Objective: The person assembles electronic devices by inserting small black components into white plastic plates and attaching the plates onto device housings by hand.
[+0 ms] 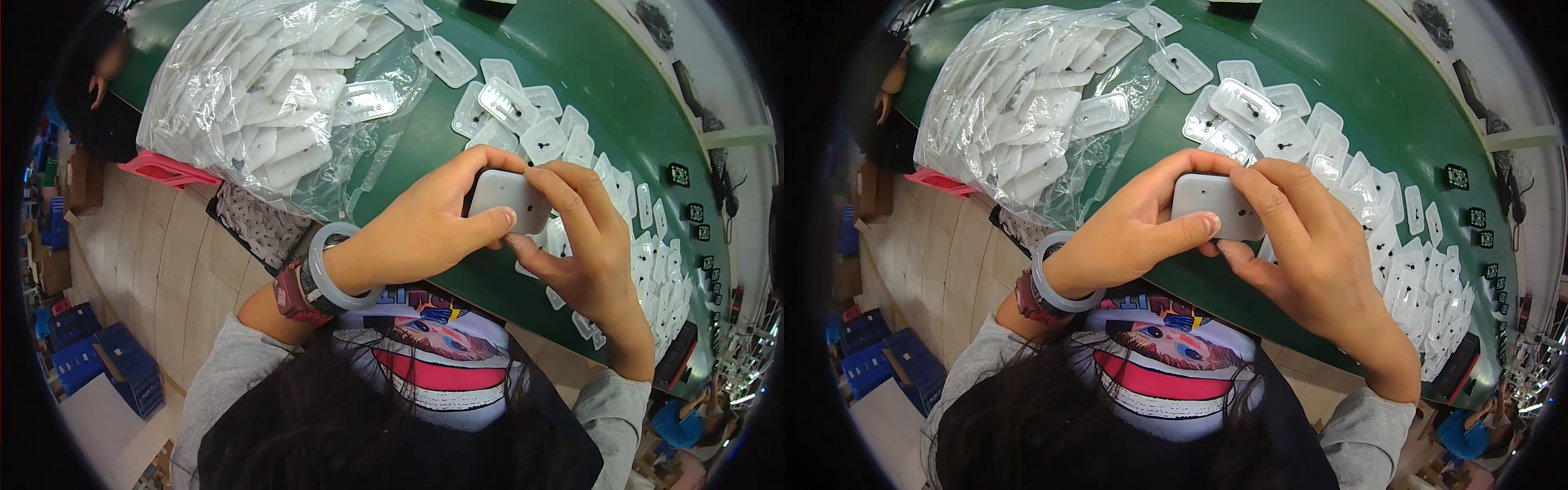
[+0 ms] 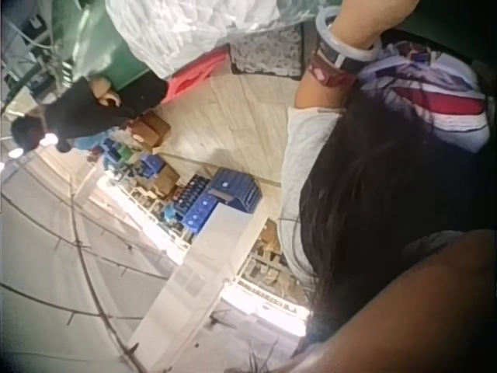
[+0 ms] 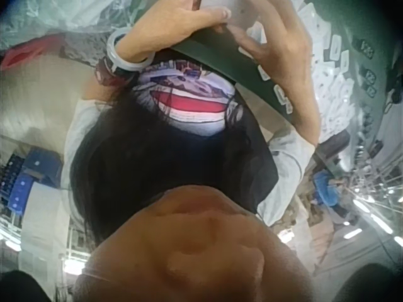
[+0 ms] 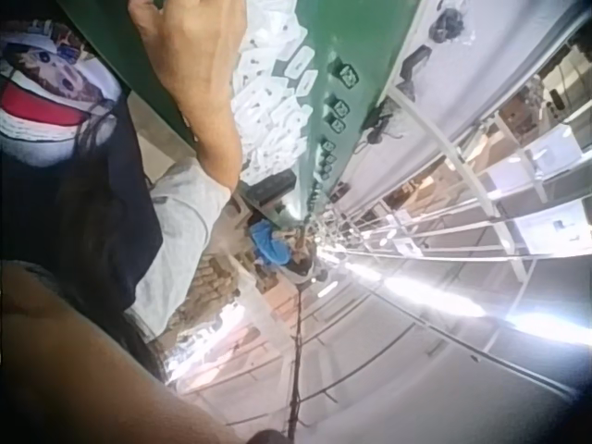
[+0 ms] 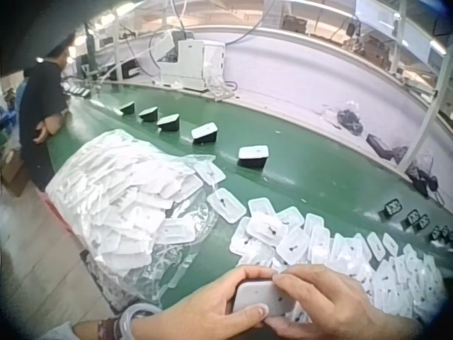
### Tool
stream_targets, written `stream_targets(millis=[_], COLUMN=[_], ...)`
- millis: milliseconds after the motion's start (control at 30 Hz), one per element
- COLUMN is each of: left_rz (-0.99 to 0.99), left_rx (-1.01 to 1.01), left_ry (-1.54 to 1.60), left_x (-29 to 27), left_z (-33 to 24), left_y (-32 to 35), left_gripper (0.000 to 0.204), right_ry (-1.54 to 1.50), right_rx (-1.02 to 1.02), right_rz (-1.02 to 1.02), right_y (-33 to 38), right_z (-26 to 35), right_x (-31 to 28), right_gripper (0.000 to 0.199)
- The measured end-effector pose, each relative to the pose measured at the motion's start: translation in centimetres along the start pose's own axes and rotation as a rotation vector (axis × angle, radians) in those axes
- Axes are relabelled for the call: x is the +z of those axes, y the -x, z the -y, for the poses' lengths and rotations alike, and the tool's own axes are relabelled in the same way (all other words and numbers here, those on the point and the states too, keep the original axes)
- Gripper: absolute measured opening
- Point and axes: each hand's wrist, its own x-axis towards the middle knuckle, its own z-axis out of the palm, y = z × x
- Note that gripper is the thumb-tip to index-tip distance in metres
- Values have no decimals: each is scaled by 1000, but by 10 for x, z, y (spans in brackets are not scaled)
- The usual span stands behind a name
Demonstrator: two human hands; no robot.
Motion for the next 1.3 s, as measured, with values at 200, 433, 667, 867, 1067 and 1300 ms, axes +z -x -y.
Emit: stream_targets(millis=[200,433,667,867,1067,1300], left_rz=[11,-48,-218,-390,-452,-490], left_rx=[38,-7,36,405,841,780], left_ry=[44,130,252,-345,-1284,-1134], left_x=[-1,-4,-26,-32,-43,-58], left_z=[3,-1,-1,-2,2,-4], left_y=[0,1,9,1,-12,-14], left_gripper=[38,39,33,30,38,31], right_ry=[29,8,45,31,19,-17], right_rx=[-48,6,158,225,242,303], right_rz=[-54,-165,-73,19,4,79], right_y=[0,3,7,8,11,11], right_z=[0,0,-15,-22,-25,-22], right_x=[3,-6,-13,-4,-1,2], right_gripper=[53,54,46,45,43,44])
